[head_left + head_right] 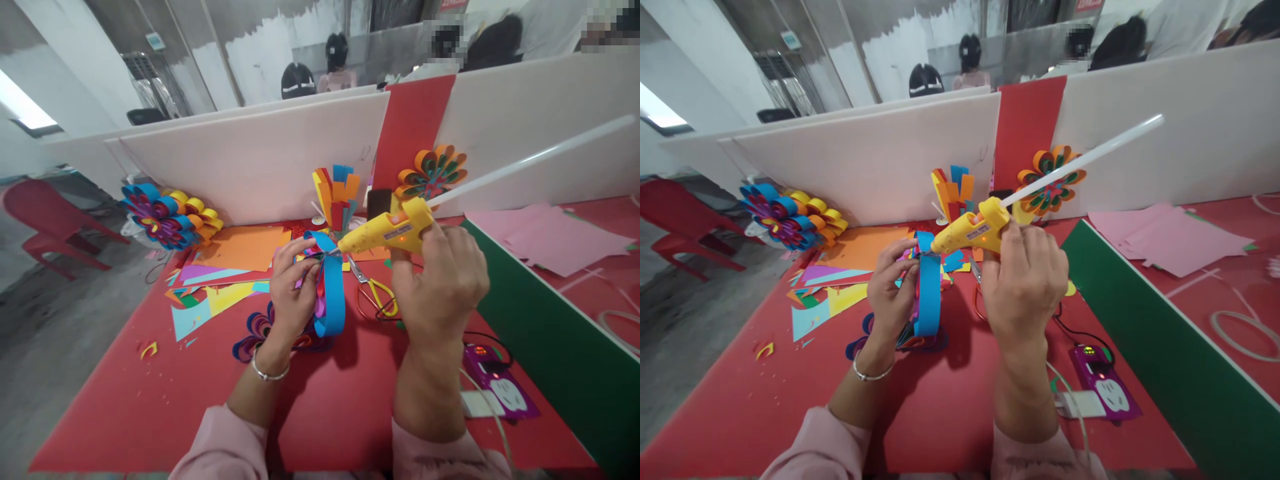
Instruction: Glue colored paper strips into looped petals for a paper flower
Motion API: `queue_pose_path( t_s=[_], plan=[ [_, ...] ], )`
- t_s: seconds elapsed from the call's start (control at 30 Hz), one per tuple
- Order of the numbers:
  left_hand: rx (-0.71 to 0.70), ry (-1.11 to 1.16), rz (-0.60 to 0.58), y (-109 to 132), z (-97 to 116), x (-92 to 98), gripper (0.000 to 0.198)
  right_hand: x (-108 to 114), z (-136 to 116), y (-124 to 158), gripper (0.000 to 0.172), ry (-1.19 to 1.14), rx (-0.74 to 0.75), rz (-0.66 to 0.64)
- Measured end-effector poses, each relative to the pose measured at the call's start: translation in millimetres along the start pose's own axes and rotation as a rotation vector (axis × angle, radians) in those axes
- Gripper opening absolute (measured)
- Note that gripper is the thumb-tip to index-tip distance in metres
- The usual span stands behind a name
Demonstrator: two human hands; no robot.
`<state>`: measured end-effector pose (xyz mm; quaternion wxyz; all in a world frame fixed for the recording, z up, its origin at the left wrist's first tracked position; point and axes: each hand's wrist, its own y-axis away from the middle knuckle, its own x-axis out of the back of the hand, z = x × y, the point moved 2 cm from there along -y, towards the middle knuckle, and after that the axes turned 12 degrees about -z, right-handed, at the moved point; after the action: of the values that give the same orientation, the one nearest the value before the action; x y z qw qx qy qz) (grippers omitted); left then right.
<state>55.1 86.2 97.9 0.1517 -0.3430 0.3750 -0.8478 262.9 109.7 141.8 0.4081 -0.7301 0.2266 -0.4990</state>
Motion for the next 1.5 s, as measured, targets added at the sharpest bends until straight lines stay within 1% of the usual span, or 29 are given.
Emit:
queue_pose_path(
  t_s=[0.13,0.33,0.4,0.5,0.6,0.67,0.7,0.73,0.8,0.87,0.9,0.93,0.97,1.0,1.07,1.13,1.17,1.2,1.3,1.4,1.43,1.5],
  plan=[
    [-0.046,-0.016,0.011,0,0,-0.6,0.015,0,-1,0,0.032,-0.017,-0.001,-0.019],
    [-0.059,-0.015,0.019,0,1,-0.4,0.014,0,-2,0,0.029,-0.039,-0.008,-0.042],
    [-0.059,-0.001,0.017,0,2,0.8,0.013,-1,-1,0,0.029,-0.060,-0.026,-0.072],
    [-0.013,0.039,-0.008,1,4,3.7,0.013,-2,2,0,0.030,-0.125,-0.079,-0.145],
    [0.054,0.126,-0.041,2,5,7.0,0.013,-2,11,-2,0.033,-0.195,-0.199,-0.248],
    [0.079,0.163,-0.041,4,5,9.4,0.013,-2,20,-3,0.035,-0.197,-0.308,-0.357],
    [0.086,0.170,-0.034,5,4,10.9,0.012,-3,24,-3,0.035,-0.174,-0.363,-0.433],
    [0.090,0.173,-0.028,6,3,12.4,0.012,-3,29,-2,0.035,-0.137,-0.415,-0.529],
    [0.094,0.178,-0.024,10,1,15.9,0.011,-4,38,6,0.034,-0.033,-0.492,-0.779],
    [0.109,0.165,-0.023,16,-1,20.0,0.010,-4,46,19,0.033,0.080,-0.528,-1.048],
    [0.119,0.145,-0.025,19,-2,22.3,0.010,-3,50,28,0.032,0.124,-0.539,-1.155],
    [0.131,0.119,-0.028,23,-4,24.6,0.011,-3,53,36,0.031,0.153,-0.549,-1.230],
    [0.144,0.089,-0.033,28,-5,26.9,0.013,-2,57,45,0.032,0.165,-0.560,-1.269],
    [0.159,0.062,-0.040,34,-7,29.2,0.015,-3,60,52,0.034,0.163,-0.571,-1.281],
    [0.188,0.029,-0.056,46,-11,33.4,0.018,-8,66,62,0.043,0.130,-0.586,-1.261],
    [0.221,0.026,-0.064,59,-16,36.8,0.020,-20,71,65,0.051,0.086,-0.591,-1.232],
    [0.238,0.034,-0.064,65,-19,38.1,0.020,-28,73,65,0.052,0.058,-0.580,-1.229],
    [0.254,0.044,-0.060,71,-22,38.9,0.020,-36,74,65,0.052,0.031,-0.566,-1.247],
    [0.294,0.069,-0.032,84,-29,38.3,0.020,-60,76,63,0.050,-0.010,-0.524,-1.352],
    [0.308,0.020,-0.007,89,-31,34.7,0.022,-74,73,67,0.046,-0.013,-0.517,-1.410],
    [0.294,-0.012,-0.008,89,-31,33.4,0.023,-76,70,70,0.045,0.003,-0.528,-1.420],
    [0.243,-0.073,-0.020,88,-30,30.9,0.024,-76,60,75,0.043,0.042,-0.529,-1.348]
  ],
)
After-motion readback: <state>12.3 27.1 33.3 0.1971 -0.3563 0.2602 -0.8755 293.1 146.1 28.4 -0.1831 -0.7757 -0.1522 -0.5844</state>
